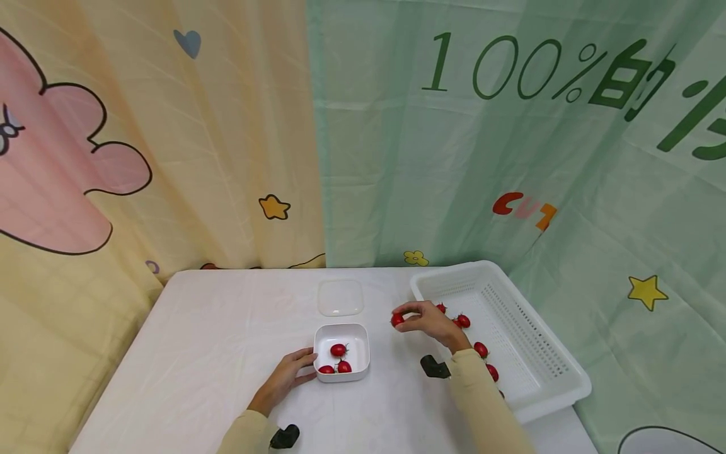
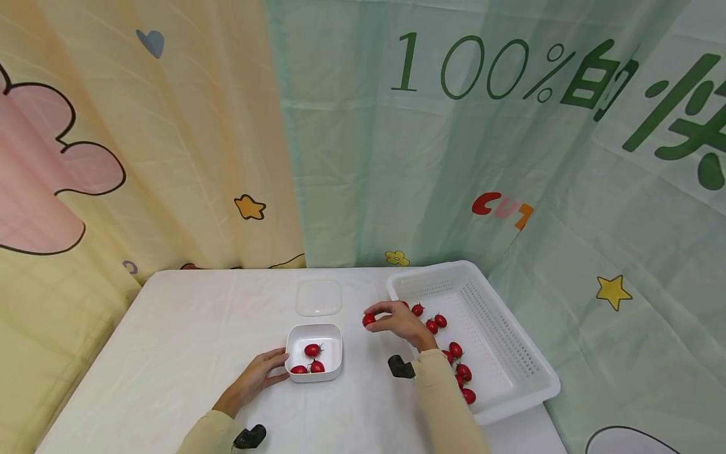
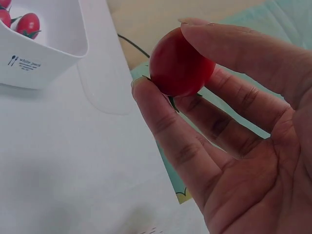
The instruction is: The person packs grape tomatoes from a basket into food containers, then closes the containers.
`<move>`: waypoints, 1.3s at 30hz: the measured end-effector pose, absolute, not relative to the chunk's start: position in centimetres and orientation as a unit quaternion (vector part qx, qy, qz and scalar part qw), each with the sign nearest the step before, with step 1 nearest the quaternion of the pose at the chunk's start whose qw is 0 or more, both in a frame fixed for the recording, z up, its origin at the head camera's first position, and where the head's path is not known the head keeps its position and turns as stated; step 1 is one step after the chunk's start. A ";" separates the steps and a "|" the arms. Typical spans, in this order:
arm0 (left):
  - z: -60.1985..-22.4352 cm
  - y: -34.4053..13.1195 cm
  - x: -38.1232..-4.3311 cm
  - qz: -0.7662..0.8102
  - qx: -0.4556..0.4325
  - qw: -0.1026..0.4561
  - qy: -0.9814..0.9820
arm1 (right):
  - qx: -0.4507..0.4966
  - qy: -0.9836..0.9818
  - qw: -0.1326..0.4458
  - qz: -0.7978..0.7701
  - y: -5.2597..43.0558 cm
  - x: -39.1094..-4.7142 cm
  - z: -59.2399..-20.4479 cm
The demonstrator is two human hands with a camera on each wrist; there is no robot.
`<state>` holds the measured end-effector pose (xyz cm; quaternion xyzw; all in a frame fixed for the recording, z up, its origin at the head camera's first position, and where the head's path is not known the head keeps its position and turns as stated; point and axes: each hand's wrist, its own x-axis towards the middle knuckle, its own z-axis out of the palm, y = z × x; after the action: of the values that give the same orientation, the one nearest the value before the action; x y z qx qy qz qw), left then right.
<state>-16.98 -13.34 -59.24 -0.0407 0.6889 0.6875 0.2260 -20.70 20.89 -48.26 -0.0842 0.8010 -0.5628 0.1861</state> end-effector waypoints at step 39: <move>-59.3 -13.3 -17.1 0.690 -0.040 0.225 0.687 | -0.085 0.786 0.238 -0.564 13.7 -21.7 -52.4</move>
<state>-17.05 -13.31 -59.29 -0.0398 0.6865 0.6902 0.2252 -21.73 13.66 -52.40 -0.0854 0.7858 -0.5645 0.2379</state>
